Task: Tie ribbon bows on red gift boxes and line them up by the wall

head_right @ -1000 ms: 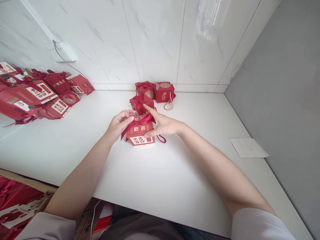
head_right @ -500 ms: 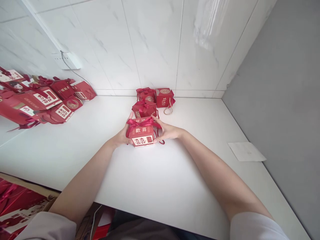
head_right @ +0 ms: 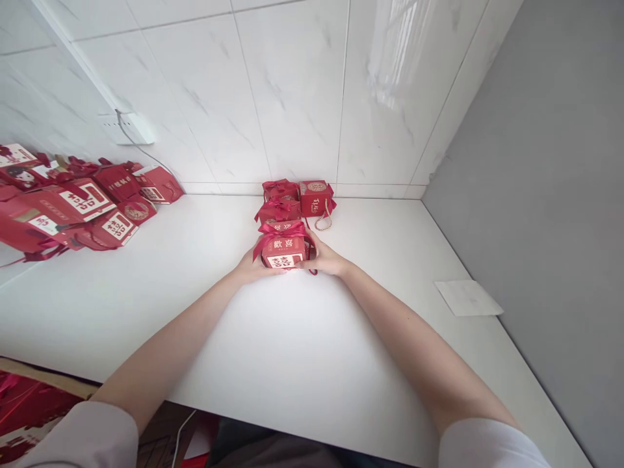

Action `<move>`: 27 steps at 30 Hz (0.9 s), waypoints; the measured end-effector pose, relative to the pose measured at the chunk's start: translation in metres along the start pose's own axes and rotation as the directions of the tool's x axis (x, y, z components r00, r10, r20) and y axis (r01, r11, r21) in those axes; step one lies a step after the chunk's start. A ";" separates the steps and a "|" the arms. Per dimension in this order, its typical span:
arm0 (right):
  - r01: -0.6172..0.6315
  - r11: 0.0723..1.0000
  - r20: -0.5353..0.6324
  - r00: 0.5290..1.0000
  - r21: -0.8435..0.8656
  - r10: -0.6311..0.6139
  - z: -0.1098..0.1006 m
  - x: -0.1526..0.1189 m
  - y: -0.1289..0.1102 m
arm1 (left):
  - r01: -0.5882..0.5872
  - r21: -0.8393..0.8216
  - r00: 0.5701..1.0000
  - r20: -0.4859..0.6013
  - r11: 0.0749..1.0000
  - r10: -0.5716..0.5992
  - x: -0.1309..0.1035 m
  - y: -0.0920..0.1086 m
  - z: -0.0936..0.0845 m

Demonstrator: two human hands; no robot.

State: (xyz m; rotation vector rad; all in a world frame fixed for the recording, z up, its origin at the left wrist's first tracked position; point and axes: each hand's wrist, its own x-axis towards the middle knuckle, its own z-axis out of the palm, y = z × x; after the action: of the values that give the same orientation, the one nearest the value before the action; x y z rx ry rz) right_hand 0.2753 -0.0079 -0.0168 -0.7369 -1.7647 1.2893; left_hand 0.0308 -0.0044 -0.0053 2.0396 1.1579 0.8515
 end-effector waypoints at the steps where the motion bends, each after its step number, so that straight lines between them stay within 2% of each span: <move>1: -0.009 1.000 -0.021 1.000 -0.012 0.009 0.001 -0.002 0.001 | -0.021 0.000 1.000 0.004 1.000 0.021 0.002 0.001 0.001; 5: -0.017 0.999 -0.092 0.996 -0.041 0.013 0.005 -0.013 -0.001 | -0.102 0.005 0.992 0.072 0.995 0.101 0.011 0.002 0.006; 10: -0.005 1.000 -0.133 0.991 -0.029 0.001 0.011 -0.027 -0.009 | -0.131 -0.064 0.986 0.091 0.989 0.137 0.016 -0.007 0.006; 16: -0.023 0.999 -0.066 0.998 -0.032 0.020 0.004 -0.027 -0.009 | -0.020 -0.120 0.998 0.057 0.993 0.027 0.005 -0.004 0.009; 27: -0.008 0.990 -0.048 0.999 -0.143 0.001 -0.004 -0.027 -0.003 | 0.013 -0.168 0.999 0.038 0.986 -0.006 0.007 -0.003 0.011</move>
State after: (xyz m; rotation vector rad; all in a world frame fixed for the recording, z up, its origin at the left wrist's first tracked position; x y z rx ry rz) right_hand 0.2920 -0.0289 -0.0204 -0.8455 -1.8317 1.1471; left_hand 0.0413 0.0008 -0.0127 1.9029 1.0383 0.8729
